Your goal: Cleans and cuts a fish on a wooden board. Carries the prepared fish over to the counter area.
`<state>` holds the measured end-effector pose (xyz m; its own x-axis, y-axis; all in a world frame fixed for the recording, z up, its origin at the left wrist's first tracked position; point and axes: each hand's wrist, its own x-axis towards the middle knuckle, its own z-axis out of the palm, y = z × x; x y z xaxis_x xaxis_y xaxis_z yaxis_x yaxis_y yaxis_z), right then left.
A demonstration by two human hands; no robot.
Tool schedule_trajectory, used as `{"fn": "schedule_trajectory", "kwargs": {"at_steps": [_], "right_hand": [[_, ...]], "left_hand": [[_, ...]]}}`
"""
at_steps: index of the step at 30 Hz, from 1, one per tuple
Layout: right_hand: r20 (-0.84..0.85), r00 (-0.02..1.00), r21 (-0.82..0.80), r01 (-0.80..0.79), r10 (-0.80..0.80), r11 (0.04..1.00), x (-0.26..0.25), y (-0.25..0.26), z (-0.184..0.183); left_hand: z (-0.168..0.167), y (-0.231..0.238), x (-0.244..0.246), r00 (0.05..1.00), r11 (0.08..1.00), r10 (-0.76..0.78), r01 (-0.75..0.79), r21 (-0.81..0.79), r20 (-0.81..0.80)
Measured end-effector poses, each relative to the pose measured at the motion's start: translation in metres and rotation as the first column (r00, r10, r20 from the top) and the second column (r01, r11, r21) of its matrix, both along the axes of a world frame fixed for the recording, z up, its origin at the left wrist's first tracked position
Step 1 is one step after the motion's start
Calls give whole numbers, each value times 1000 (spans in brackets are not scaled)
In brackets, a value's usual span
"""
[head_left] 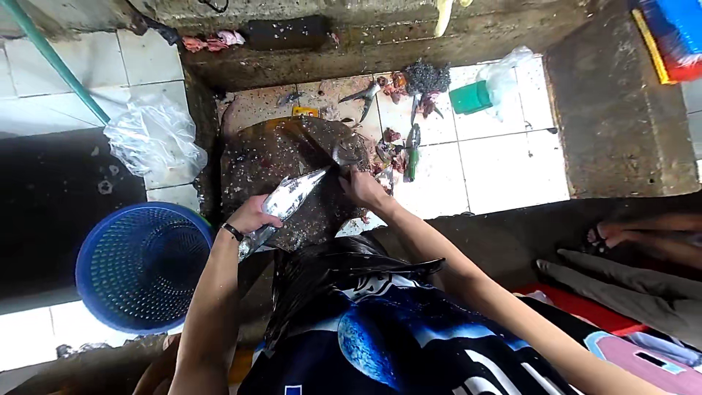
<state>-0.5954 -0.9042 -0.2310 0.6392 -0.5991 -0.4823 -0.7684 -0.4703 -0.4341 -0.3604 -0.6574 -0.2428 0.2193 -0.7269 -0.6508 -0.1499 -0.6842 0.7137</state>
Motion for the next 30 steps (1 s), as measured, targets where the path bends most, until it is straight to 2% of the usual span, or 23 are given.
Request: {"fn": "schedule_trajectory", "kwargs": {"at_steps": [1,3,4,5,6,8,11,12,14,17,19,20,21,22,23,24,27,28,30], "right_hand": [[-79,997,34,4,-2,999,-1,-2,-5],[-25,999,-20,35,-35,999,-11,0,-10],[21,998,-32,67,-67,997,-16,3,-9],[62,993,-38,104,-101,994,-22,9,-8],[101,987,-47,130,-125,990,-25,17,-8],[120,983,-40,148,-142,988,-24,29,-14],[-18,996,-17,88,-88,996,-11,28,-18],[-23,996,-3,82,-82,997,-8,27,-6],[100,991,30,90,-93,995,-3,25,27],[334,932,79,122,-141,989,0,43,53],[389,910,75,123,-143,989,15,57,33],[343,932,59,100,-114,993,24,63,15],[214,974,70,59,-73,996,34,66,1],[56,998,127,32,-39,991,40,67,-6],[-11,999,167,37,-36,985,39,68,-8],[4,998,169,54,-55,984,36,67,-4],[184,978,82,82,-96,993,31,74,9],[192,976,70,88,-100,994,31,77,3],[54,995,143,74,-82,987,30,74,-5]], "left_hand": [[5,7,-4,996,999,50,-49,-15,71],[25,10,-22,925,989,146,-150,-18,350],[35,5,-37,848,986,135,-167,17,513],[44,-1,-55,772,987,62,-141,76,632],[49,-8,-71,730,986,-9,-105,126,684],[39,-23,-87,728,985,-18,-105,138,685],[-1,-43,-76,745,942,281,-336,-23,605],[-10,-47,-68,744,904,379,-424,-49,551],[-17,-56,-50,750,854,475,-519,-34,461],[-17,-58,-46,809,881,419,-473,31,412],[-19,-58,-50,798,872,445,-490,7,407],[-20,-58,-53,785,861,470,-509,-11,405],[-24,-58,-55,769,849,493,-527,-31,407],[-27,-57,-59,759,839,512,-542,-44,402],[-28,-55,-63,758,837,516,-546,-45,400],[-27,-55,-65,760,840,508,-541,-40,405],[-22,-56,-64,772,839,481,-543,37,416],[-22,-56,-65,773,837,481,-545,45,415],[-24,-60,-63,786,845,479,-534,37,392]]}}
